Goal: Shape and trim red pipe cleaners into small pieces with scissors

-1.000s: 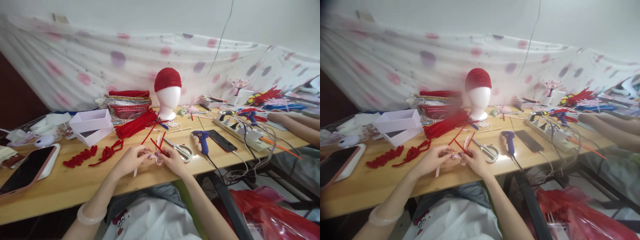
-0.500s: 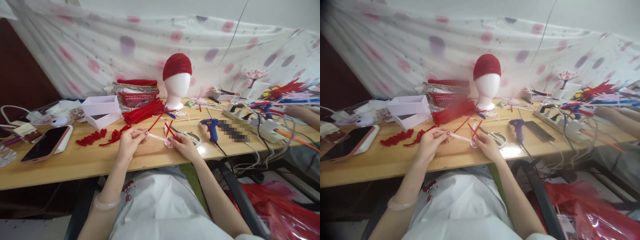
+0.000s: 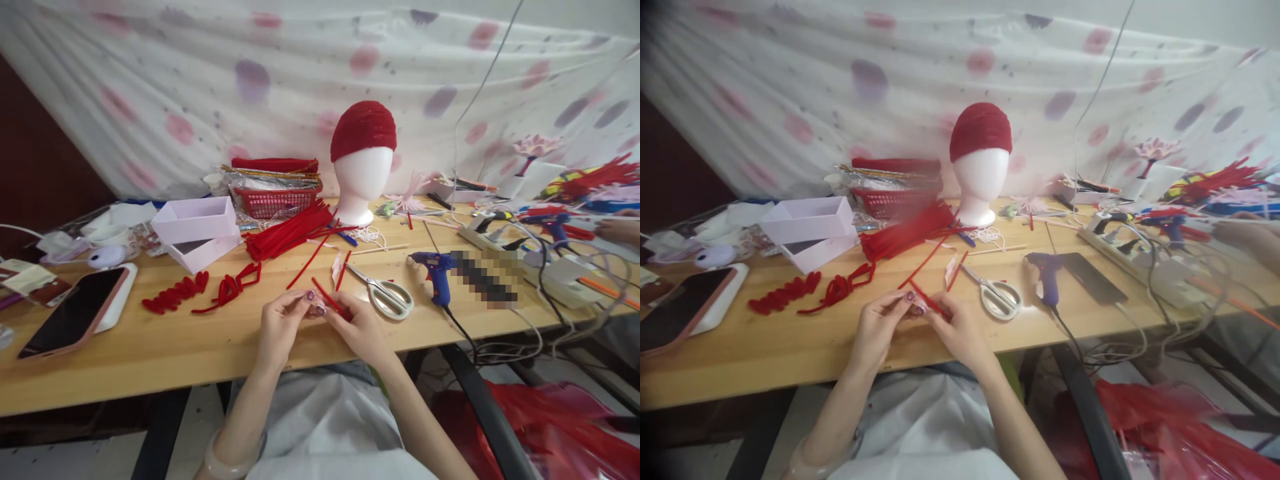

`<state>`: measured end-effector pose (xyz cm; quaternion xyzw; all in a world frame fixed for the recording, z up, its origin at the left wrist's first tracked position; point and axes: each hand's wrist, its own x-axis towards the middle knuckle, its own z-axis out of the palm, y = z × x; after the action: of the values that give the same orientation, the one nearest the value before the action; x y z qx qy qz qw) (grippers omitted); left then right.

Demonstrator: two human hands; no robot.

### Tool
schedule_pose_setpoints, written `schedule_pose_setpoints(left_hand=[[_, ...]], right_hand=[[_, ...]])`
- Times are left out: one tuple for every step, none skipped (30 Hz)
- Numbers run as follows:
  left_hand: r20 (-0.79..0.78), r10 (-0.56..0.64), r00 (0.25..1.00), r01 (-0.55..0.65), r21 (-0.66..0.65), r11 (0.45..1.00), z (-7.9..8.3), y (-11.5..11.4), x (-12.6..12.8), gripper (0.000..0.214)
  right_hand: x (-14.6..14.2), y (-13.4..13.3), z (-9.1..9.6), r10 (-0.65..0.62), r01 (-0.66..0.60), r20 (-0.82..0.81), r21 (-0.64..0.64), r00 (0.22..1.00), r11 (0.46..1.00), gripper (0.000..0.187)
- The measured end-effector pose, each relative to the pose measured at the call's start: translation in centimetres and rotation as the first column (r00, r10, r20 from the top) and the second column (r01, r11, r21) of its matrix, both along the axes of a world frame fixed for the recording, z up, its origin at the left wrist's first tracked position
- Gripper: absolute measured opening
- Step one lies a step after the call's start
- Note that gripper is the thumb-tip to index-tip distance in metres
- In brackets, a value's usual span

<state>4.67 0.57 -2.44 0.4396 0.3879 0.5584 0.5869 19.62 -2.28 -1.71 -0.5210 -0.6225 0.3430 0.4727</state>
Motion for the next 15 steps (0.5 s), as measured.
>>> schedule_pose_setpoints(left_hand=[[-0.002,0.019,1.0,-0.019,-0.004,1.0,0.07,0.07,0.02,0.027],[-0.001,0.036,0.999,-0.036,-0.01,0.999,0.15,0.16,-0.01,0.026],[0.004,0.052,0.999,-0.052,-0.017,0.998,0.26,0.25,-0.06,0.027],[0.012,0.063,0.998,-0.063,-0.031,0.998,0.39,0.33,-0.14,0.031],[0.023,0.068,0.997,-0.067,-0.048,0.997,0.53,0.39,-0.23,0.036],[0.033,0.067,0.997,-0.065,-0.068,0.996,0.66,0.41,-0.32,0.042],[0.04,0.061,0.997,-0.057,-0.089,0.994,0.79,0.41,-0.41,0.048],[0.044,0.05,0.998,-0.045,-0.107,0.993,0.89,0.38,-0.48,0.052],[0.044,0.037,0.998,-0.032,-0.119,0.992,0.97,0.32,-0.54,0.057],[0.041,0.025,0.999,-0.02,-0.125,0.992,1.01,0.24,-0.58,0.061],[0.037,0.015,0.999,-0.01,-0.128,0.992,1.01,0.15,-0.62,0.064],[0.03,0.007,1.0,-0.003,-0.128,0.992,0.98,0.05,-0.65,0.066],[0.022,0.002,1.0,0.001,-0.127,0.992,0.92,-0.06,-0.67,0.067],[0.012,0.0,1.0,0.001,-0.127,0.992,0.84,-0.17,-0.69,0.068],[0.002,0.0,1.0,0.0,-0.128,0.992,0.78,-0.27,-0.69,0.069]], right_hand=[[-0.29,0.07,0.03,0.01,-0.01,-0.001,-0.013,1.0,1.0,0.015],[-0.46,0.15,0.03,0.01,-0.01,-0.008,-0.031,1.0,0.999,0.016],[-0.54,0.24,0.0,0.005,-0.006,-0.015,-0.047,1.0,0.999,0.017],[-0.54,0.34,-0.06,-0.003,0.001,-0.021,-0.06,1.0,0.998,0.019],[-0.49,0.44,-0.12,-0.008,0.006,-0.03,-0.071,1.0,0.997,0.022],[-0.41,0.55,-0.19,-0.013,0.01,-0.044,-0.084,0.999,0.996,0.024],[-0.34,0.65,-0.25,-0.018,0.011,-0.067,-0.099,0.998,0.995,0.027],[-0.28,0.75,-0.3,-0.023,0.011,-0.098,-0.117,0.995,0.993,0.029],[-0.25,0.84,-0.33,-0.029,0.011,-0.133,-0.135,0.991,0.991,0.031],[-0.24,0.92,-0.34,-0.035,0.009,-0.168,-0.15,0.985,0.989,0.032],[-0.25,0.97,-0.33,-0.041,0.009,-0.194,-0.162,0.98,0.987,0.033],[-0.27,0.99,-0.32,-0.047,0.011,-0.211,-0.169,0.976,0.986,0.033],[-0.29,0.99,-0.31,-0.054,0.016,-0.22,-0.173,0.974,0.985,0.033],[-0.3,0.96,-0.31,-0.062,0.022,-0.223,-0.176,0.973,0.984,0.033],[-0.3,0.91,-0.32,-0.068,0.027,-0.226,-0.18,0.972,0.983,0.032]])
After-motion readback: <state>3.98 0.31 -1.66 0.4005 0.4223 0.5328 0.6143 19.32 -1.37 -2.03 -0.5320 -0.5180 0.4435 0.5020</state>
